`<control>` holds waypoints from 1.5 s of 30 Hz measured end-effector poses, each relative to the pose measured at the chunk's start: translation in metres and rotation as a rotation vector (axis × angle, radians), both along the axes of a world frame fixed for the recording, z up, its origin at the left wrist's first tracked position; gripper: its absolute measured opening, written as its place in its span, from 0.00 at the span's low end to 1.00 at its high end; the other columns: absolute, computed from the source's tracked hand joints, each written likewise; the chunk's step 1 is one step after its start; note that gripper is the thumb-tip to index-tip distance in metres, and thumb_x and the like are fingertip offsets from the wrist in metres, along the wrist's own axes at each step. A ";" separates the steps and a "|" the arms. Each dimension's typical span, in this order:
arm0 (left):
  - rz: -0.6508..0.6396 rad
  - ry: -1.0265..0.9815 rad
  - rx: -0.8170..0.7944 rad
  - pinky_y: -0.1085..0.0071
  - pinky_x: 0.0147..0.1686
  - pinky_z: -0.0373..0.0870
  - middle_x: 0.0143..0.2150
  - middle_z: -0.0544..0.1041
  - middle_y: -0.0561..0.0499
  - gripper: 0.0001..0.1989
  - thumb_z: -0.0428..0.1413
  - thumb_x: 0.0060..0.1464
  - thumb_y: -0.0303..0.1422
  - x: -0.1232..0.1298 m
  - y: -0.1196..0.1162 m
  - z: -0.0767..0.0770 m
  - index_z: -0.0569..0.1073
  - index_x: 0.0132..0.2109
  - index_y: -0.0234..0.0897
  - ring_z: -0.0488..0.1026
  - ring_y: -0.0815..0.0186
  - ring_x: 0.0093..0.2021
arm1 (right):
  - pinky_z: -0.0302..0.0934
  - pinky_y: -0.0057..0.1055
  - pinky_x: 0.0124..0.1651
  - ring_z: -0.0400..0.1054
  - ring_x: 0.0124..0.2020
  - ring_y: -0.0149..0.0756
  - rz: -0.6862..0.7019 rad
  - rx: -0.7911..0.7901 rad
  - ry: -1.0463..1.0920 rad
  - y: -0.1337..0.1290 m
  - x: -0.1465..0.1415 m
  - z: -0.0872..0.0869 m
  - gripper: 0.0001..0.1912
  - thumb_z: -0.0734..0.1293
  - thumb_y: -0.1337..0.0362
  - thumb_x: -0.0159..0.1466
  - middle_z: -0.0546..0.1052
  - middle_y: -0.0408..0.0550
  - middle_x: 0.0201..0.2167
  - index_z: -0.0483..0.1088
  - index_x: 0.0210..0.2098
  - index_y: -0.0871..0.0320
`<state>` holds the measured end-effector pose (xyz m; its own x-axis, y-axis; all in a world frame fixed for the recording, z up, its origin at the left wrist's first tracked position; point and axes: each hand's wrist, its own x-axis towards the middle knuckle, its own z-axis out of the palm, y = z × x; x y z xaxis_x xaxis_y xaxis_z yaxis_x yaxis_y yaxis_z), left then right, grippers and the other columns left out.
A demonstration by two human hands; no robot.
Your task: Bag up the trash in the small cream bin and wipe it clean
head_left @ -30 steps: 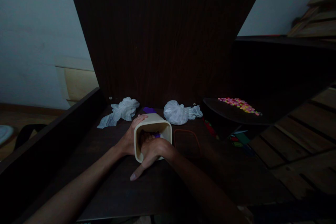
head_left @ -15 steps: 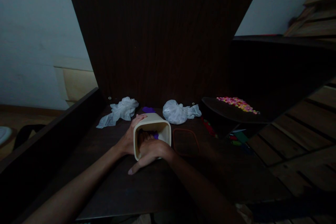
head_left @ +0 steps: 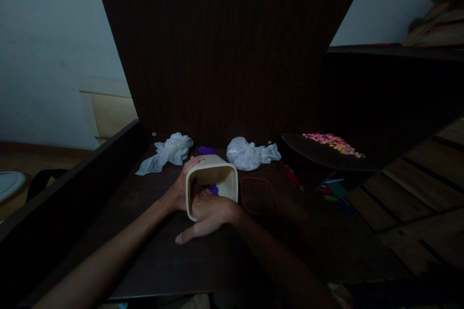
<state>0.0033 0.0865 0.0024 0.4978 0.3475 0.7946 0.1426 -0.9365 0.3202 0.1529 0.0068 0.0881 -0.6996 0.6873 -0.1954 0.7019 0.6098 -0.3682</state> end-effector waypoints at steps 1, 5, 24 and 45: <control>-0.004 -0.010 -0.004 0.29 0.67 0.50 0.66 0.62 0.32 0.62 0.72 0.39 0.53 0.000 0.000 0.001 0.46 0.73 0.42 0.61 0.35 0.68 | 0.54 0.52 0.69 0.50 0.72 0.65 -0.009 -0.042 0.011 -0.003 0.001 0.001 0.59 0.74 0.40 0.55 0.53 0.77 0.72 0.54 0.70 0.75; -0.044 -0.050 -0.021 0.31 0.66 0.54 0.66 0.61 0.32 0.59 0.69 0.42 0.55 0.000 0.000 0.003 0.49 0.72 0.41 0.62 0.35 0.67 | 0.50 0.55 0.71 0.40 0.74 0.68 -0.087 -0.169 0.029 -0.020 0.003 0.010 0.64 0.73 0.43 0.57 0.40 0.82 0.73 0.39 0.72 0.81; -0.069 -0.091 -0.081 0.33 0.65 0.58 0.68 0.60 0.33 0.50 0.62 0.52 0.56 -0.001 0.006 -0.003 0.51 0.72 0.42 0.58 0.38 0.69 | 0.38 0.49 0.76 0.39 0.75 0.60 -0.157 -0.001 0.136 -0.072 0.003 0.017 0.49 0.64 0.54 0.68 0.42 0.80 0.72 0.39 0.71 0.85; -0.113 -0.039 0.073 0.33 0.65 0.57 0.66 0.63 0.31 0.64 0.69 0.38 0.60 0.004 0.004 0.005 0.50 0.73 0.39 0.62 0.35 0.67 | 0.40 0.55 0.74 0.40 0.74 0.68 -0.410 -0.092 0.046 -0.067 0.019 0.010 0.61 0.67 0.38 0.62 0.45 0.82 0.72 0.42 0.71 0.83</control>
